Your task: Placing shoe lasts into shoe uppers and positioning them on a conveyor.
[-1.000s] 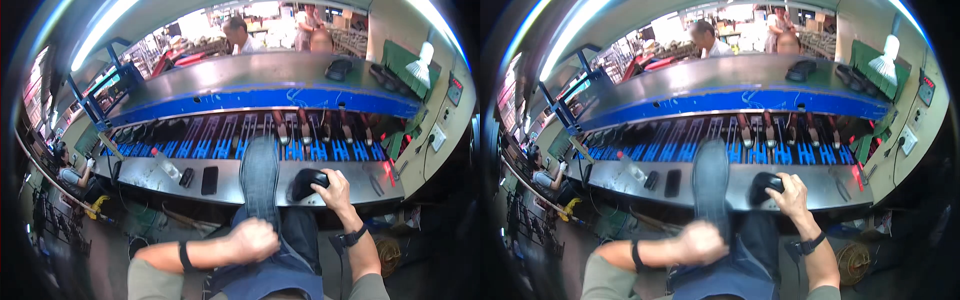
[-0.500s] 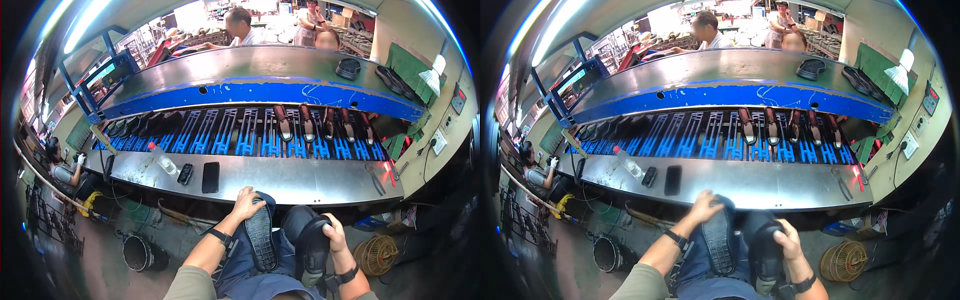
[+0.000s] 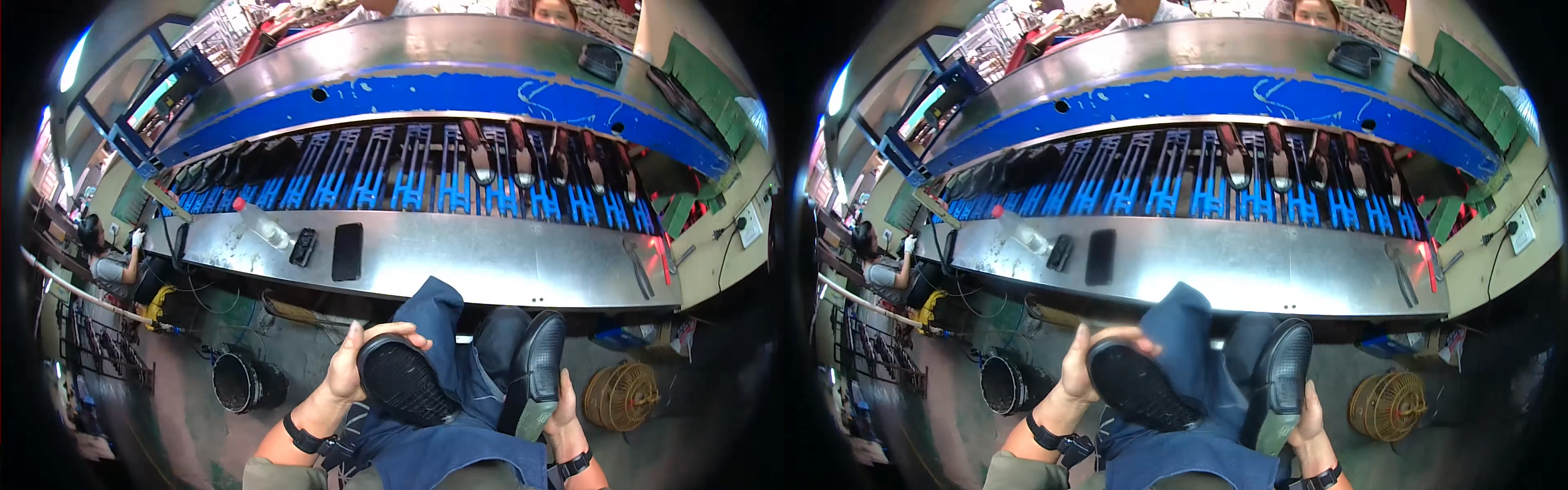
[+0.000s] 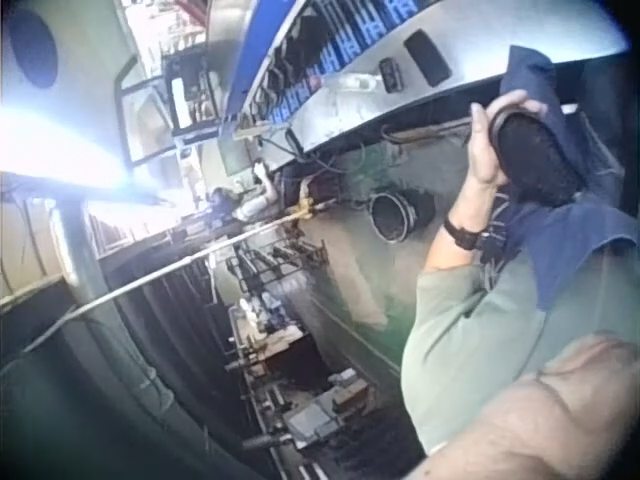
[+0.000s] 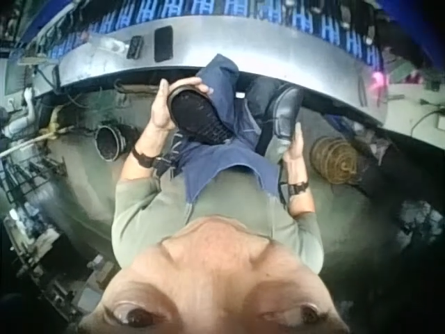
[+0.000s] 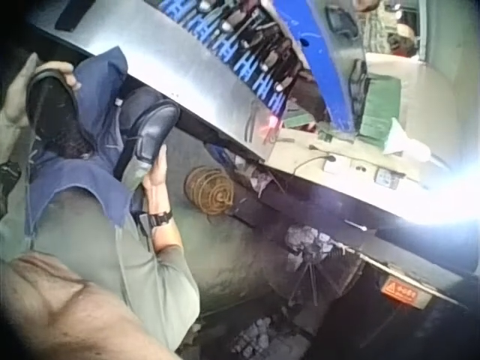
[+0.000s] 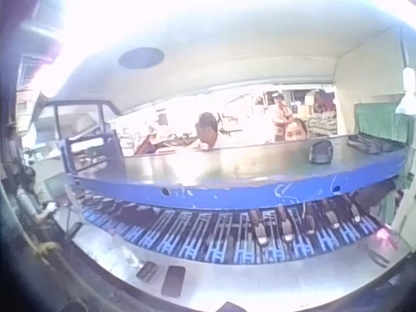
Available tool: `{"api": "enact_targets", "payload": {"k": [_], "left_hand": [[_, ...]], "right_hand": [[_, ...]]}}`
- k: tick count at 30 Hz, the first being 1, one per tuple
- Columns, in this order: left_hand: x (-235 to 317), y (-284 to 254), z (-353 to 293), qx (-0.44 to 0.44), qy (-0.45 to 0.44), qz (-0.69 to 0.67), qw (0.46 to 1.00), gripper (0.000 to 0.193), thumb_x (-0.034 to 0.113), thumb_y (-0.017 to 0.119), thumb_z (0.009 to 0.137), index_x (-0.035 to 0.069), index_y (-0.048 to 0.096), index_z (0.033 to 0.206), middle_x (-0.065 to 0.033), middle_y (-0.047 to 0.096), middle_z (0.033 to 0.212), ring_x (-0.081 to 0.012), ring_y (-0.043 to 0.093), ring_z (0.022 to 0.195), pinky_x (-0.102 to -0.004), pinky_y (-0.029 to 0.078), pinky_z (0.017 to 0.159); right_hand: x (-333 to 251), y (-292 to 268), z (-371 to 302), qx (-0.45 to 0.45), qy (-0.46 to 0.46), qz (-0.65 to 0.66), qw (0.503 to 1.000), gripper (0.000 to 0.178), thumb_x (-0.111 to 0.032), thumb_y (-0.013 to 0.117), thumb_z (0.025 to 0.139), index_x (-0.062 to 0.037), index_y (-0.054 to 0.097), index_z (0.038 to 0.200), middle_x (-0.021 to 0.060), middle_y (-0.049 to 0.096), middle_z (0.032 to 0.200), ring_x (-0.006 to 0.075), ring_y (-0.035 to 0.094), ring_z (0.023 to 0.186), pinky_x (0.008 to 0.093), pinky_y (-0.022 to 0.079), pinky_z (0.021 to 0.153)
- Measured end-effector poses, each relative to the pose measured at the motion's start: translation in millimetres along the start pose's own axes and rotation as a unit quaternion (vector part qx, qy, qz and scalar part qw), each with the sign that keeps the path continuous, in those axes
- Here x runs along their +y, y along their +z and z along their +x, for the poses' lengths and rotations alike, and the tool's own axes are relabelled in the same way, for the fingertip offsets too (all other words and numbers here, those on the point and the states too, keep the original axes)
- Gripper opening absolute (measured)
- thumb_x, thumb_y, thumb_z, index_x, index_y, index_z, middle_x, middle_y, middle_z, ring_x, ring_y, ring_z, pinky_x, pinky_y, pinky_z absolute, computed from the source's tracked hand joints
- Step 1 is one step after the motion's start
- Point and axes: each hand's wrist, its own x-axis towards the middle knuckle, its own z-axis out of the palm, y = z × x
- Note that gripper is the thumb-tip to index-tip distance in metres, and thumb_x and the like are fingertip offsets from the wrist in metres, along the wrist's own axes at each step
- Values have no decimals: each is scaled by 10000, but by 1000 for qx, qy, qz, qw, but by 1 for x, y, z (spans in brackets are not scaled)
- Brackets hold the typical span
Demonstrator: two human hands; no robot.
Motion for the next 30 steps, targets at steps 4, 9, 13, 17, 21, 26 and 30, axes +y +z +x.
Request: {"api": "enact_targets", "payload": {"k": [4, 9, 13, 17, 21, 26, 30], "left_hand": [[2, 22, 26, 12, 25, 25, 999, 659, 395, 187, 1110, -109, 552, 1327, -244, 652, 1238, -366, 604, 1220, -479, 456, 1103], [1, 55, 44, -40, 58, 203, 977, 676, 442, 262, 1072, -112, 611, 1239, -263, 673, 1203, -357, 635, 1164, -442, 463, 1070], [0, 81, 31, -59, 25, 256, 965, 709, 444, 252, 1047, -141, 627, 1185, -300, 676, 1189, -396, 647, 1151, -477, 476, 1065], [-3, 98, 16, -55, 11, 276, 959, 703, 440, 275, 1031, -145, 629, 1192, -308, 676, 1195, -394, 656, 1138, -465, 482, 1060], [-1, 107, 10, -53, 19, 293, 954, 714, 467, 297, 1015, -138, 630, 1196, -317, 665, 1213, -403, 644, 1159, -477, 476, 1064], [-1, 113, 5, -40, 25, 311, 949, 724, 487, 323, 995, -136, 628, 1204, -316, 663, 1221, -399, 643, 1165, -473, 473, 1067], [-1, 113, 5, -50, 37, 338, 939, 729, 494, 343, 980, -137, 626, 1211, -310, 661, 1233, -395, 644, 1167, -466, 472, 1067]], "right_hand": [[-6, 26, 24, -66, -6, -44, 997, 994, -820, 303, 928, -1, 464, 1468, 245, 619, 1315, 379, 658, 1135, 542, 542, 978], [-23, 108, 10, -284, 72, -265, 919, 975, -761, 360, 968, 85, 445, 1445, 199, 598, 1357, 261, 612, 1204, 378, 495, 1021], [-3, 105, -10, -296, -45, -392, 870, 884, -674, 434, 956, 88, 504, 1400, 155, 674, 1197, 228, 642, 1096, 337, 491, 960], [2, 106, -19, -304, -76, -401, 861, 901, -718, 403, 936, 81, 559, 1321, 154, 675, 1131, 213, 649, 1032, 338, 496, 886], [4, 97, -19, -300, -63, -420, 854, 878, -719, 412, 931, 80, 587, 1253, 148, 674, 1085, 203, 646, 983, 334, 495, 848], [-1, 99, -19, -308, -52, -443, 840, 1073, -825, 370, 908, 121, 496, 1398, 200, 695, 1166, 242, 684, 1058, 341, 520, 929], [-2, 101, -19, -301, -60, -451, 838, 1071, -829, 370, 905, 115, 507, 1391, 194, 699, 1155, 237, 686, 1045, 336, 522, 920]]}}
